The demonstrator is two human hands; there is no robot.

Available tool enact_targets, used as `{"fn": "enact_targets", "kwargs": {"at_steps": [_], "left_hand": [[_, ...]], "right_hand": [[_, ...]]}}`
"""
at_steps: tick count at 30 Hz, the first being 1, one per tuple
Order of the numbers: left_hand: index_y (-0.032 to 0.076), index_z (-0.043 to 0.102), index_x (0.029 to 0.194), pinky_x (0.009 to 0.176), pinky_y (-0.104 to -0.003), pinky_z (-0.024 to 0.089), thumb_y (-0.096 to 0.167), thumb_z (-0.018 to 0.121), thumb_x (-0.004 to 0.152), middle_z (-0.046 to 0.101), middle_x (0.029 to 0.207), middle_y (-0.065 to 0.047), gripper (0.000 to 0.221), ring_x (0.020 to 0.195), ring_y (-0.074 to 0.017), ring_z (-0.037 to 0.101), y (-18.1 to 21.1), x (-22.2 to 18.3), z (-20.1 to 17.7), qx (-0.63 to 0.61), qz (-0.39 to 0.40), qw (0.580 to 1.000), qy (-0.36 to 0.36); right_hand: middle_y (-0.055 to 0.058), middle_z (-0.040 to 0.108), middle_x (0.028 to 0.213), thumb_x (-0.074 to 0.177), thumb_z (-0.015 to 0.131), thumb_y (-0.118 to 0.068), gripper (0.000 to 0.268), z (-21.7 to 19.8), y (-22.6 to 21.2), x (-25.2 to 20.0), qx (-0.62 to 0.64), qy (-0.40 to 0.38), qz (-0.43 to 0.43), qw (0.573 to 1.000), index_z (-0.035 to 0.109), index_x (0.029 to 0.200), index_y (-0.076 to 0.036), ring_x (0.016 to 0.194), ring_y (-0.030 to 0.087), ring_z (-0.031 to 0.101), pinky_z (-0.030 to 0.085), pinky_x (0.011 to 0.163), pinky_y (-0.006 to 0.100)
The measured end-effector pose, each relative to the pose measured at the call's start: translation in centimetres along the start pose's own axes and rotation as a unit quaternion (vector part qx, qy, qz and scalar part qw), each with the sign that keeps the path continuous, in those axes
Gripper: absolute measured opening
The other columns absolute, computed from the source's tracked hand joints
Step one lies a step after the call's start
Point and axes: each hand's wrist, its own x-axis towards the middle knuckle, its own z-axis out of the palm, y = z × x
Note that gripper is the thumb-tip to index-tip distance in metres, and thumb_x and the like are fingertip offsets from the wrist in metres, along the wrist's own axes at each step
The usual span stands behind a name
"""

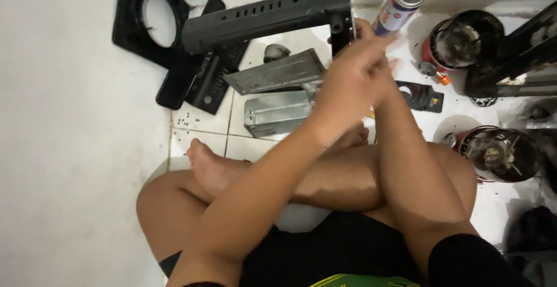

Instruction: Dismantling a gas burner assembly by removing screws with a screwdriver and separating the metal components.

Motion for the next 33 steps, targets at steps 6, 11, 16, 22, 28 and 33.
{"fn": "enact_targets", "kwargs": {"at_steps": [6, 11, 16, 22, 28, 33], "left_hand": [[0.007, 0.051, 0.145, 0.098, -0.047, 0.051, 0.005, 0.073, 0.096, 0.06, 0.1, -0.011, 0.054, 0.086, -0.0321, 0.062, -3.3, -0.7, 5.7, 0.237, 0.232, 0.943, -0.02], [0.006, 0.073, 0.113, 0.099, -0.039, 0.05, 0.012, 0.071, 0.09, 0.062, 0.122, -0.003, 0.024, 0.11, -0.025, 0.063, -2.2, -3.9, -0.7, 0.173, 0.212, 0.962, -0.015], [0.003, 0.063, 0.122, 0.102, -0.047, 0.042, 0.018, 0.066, 0.083, 0.067, 0.123, -0.015, 0.042, 0.113, -0.0349, 0.062, -8.5, -3.3, -7.9, 0.314, 0.124, 0.938, 0.071], [0.008, 0.067, 0.12, 0.089, -0.044, 0.045, 0.017, 0.082, 0.076, 0.07, 0.102, -0.005, 0.047, 0.092, -0.0267, 0.066, -11.4, -2.3, -11.5, 0.426, 0.123, 0.896, 0.027], [0.008, 0.068, 0.094, 0.069, -0.041, 0.047, 0.009, 0.068, 0.086, 0.063, 0.085, -0.007, 0.009, 0.074, -0.0287, 0.06, -6.7, -3.5, -10.9, 0.356, 0.161, 0.919, -0.055], [0.01, 0.069, 0.1, 0.081, -0.038, 0.05, 0.008, 0.064, 0.083, 0.059, 0.094, -0.004, 0.018, 0.091, -0.0243, 0.058, -5.4, -5.6, -9.9, 0.456, 0.182, 0.871, -0.029]], "right_hand": [[0.012, 0.07, 0.118, 0.076, 0.063, 0.009, 0.069, 0.1, -2.8, -0.9, -0.1, 0.016, -0.041, 0.994, 0.043, 0.14, -0.006, 0.109, 0.025, 0.067, 0.05, 0.097, 0.034], [0.019, 0.067, 0.121, 0.072, 0.058, 0.005, 0.071, -0.4, -2.4, -0.6, -0.069, -0.009, -0.059, 0.996, 0.041, 0.141, -0.003, 0.113, 0.031, 0.067, 0.051, 0.099, 0.039], [0.016, 0.068, 0.119, 0.073, 0.058, 0.002, 0.067, 0.1, -3.6, -0.6, -0.047, 0.011, -0.033, 0.998, 0.044, 0.138, -0.004, 0.108, 0.028, 0.066, 0.052, 0.096, 0.036], [0.018, 0.067, 0.123, 0.073, 0.058, 0.005, 0.071, 0.0, -3.4, -0.4, -0.015, -0.009, -0.035, 0.999, 0.042, 0.142, -0.004, 0.113, 0.029, 0.066, 0.052, 0.098, 0.036], [0.017, 0.064, 0.123, 0.071, 0.057, 0.005, 0.072, -0.1, -3.5, -0.6, 0.003, -0.002, -0.053, 0.999, 0.044, 0.14, -0.006, 0.116, 0.03, 0.063, 0.052, 0.101, 0.04], [0.017, 0.058, 0.124, 0.071, 0.061, 0.003, 0.074, 0.2, -4.0, -0.7, -0.074, -0.015, -0.048, 0.996, 0.041, 0.141, -0.002, 0.112, 0.03, 0.056, 0.044, 0.102, 0.04]]}}
